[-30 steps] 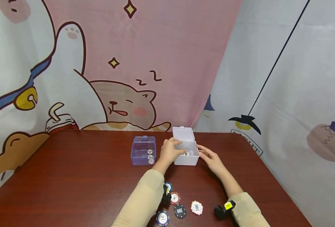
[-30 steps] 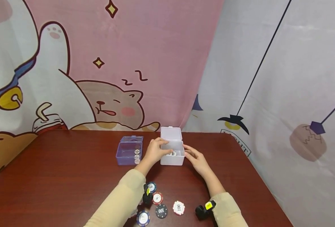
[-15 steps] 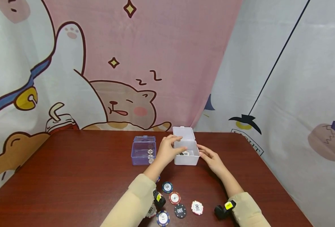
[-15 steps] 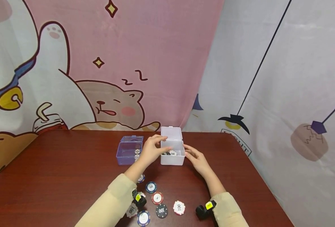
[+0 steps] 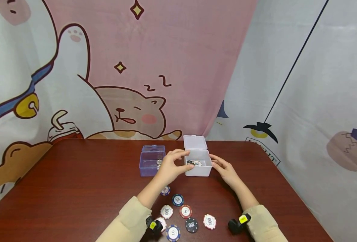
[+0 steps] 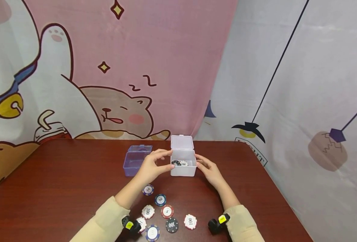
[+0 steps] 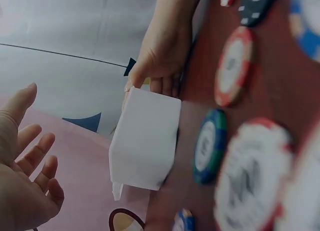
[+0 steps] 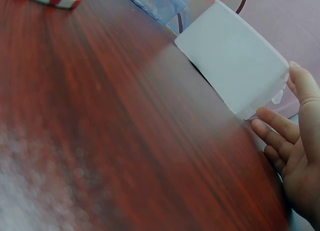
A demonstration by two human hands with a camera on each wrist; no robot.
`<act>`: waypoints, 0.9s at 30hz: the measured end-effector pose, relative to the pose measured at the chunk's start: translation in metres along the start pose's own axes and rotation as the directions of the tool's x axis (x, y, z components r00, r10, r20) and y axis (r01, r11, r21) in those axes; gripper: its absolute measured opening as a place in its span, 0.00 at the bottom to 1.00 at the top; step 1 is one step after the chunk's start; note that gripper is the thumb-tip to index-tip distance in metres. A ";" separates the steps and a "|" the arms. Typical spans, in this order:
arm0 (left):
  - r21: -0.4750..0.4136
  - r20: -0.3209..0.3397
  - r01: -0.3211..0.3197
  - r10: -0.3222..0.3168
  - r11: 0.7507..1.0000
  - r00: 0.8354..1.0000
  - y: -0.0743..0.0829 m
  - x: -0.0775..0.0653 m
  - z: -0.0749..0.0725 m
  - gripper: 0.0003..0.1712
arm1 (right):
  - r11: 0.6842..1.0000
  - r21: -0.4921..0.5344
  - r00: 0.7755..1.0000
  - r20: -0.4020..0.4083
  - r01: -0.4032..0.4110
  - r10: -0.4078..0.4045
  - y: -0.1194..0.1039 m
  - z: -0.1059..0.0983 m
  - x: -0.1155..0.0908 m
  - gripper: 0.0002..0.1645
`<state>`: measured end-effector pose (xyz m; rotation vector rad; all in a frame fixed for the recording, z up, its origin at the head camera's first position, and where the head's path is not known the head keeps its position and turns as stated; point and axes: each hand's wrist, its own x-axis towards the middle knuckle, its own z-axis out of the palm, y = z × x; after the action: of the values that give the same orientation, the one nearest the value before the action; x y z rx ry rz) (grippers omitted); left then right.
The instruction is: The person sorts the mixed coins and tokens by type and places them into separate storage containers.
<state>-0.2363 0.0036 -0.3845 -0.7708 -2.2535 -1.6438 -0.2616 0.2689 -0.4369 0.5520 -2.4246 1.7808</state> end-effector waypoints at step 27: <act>0.041 0.252 0.007 -0.017 0.999 0.968 -0.030 -0.055 -0.046 0.26 | 1.000 -0.023 1.000 -0.019 0.019 -0.020 0.023 -0.003 0.005 0.25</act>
<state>-0.2122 -0.0609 -0.4200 -1.0093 -2.4560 -1.5783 -0.2747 0.2762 -0.4558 0.5512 -2.4153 1.7401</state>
